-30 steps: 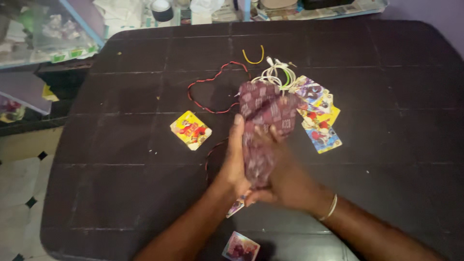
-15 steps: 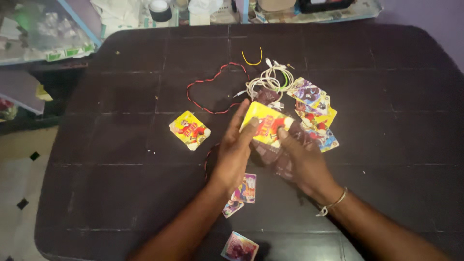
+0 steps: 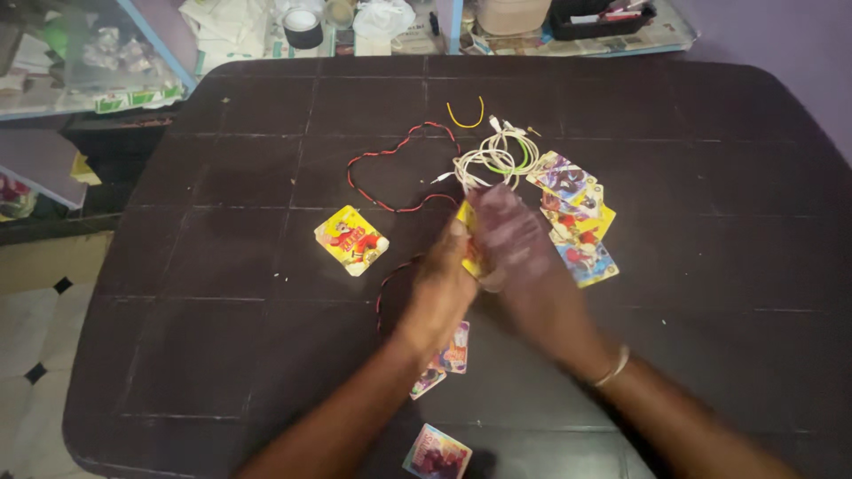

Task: The person wipes the surface of small rectangular cards using a patterned cloth. They pick up individual cards, rub them with the cloth, and place them back on the table. The task is performed repeatedly on multiple cards.

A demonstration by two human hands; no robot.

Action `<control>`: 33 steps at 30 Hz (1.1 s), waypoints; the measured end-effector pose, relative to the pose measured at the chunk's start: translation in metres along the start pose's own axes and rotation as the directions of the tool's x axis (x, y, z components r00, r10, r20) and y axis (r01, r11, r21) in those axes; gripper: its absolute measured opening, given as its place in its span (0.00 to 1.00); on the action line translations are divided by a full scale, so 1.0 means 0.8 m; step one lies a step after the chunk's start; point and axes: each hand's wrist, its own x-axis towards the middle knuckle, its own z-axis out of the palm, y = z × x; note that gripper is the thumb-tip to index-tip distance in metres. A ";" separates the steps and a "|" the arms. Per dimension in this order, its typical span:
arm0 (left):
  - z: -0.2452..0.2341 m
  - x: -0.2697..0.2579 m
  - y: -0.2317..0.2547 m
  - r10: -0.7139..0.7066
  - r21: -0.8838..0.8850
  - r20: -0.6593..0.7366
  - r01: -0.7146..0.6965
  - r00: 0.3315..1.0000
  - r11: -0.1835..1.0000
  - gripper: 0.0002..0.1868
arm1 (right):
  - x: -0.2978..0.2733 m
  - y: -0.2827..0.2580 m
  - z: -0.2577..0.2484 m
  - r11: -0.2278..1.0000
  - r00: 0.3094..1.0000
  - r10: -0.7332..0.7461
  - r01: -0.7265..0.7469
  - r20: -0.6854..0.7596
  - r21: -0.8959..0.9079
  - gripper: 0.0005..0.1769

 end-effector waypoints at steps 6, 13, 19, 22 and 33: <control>0.004 -0.003 0.021 0.047 -0.107 0.104 -0.035 0.993 0.994 0.31 | -0.023 -0.002 0.018 0.916 0.916 -0.401 0.401 0.026 -0.014 0.12; -0.014 0.005 0.044 0.220 0.073 0.094 -0.227 0.971 0.971 0.29 | -0.023 0.044 -0.041 0.985 0.936 0.137 -0.093 -0.325 0.146 0.05; -0.025 0.016 0.039 0.271 0.207 0.106 -0.288 0.957 0.935 0.25 | -0.005 0.144 -0.150 0.996 0.795 0.078 -0.087 -0.602 0.014 0.11; -0.031 0.022 0.027 0.292 0.255 0.093 -0.307 0.952 0.917 0.24 | 0.003 0.171 -0.173 0.931 0.820 0.075 -0.262 -0.567 -0.256 0.09; -0.031 0.018 0.007 0.348 0.372 0.051 -0.341 0.936 0.863 0.25 | 0.020 0.071 -0.153 0.825 0.887 0.363 -0.448 -0.284 -0.343 0.20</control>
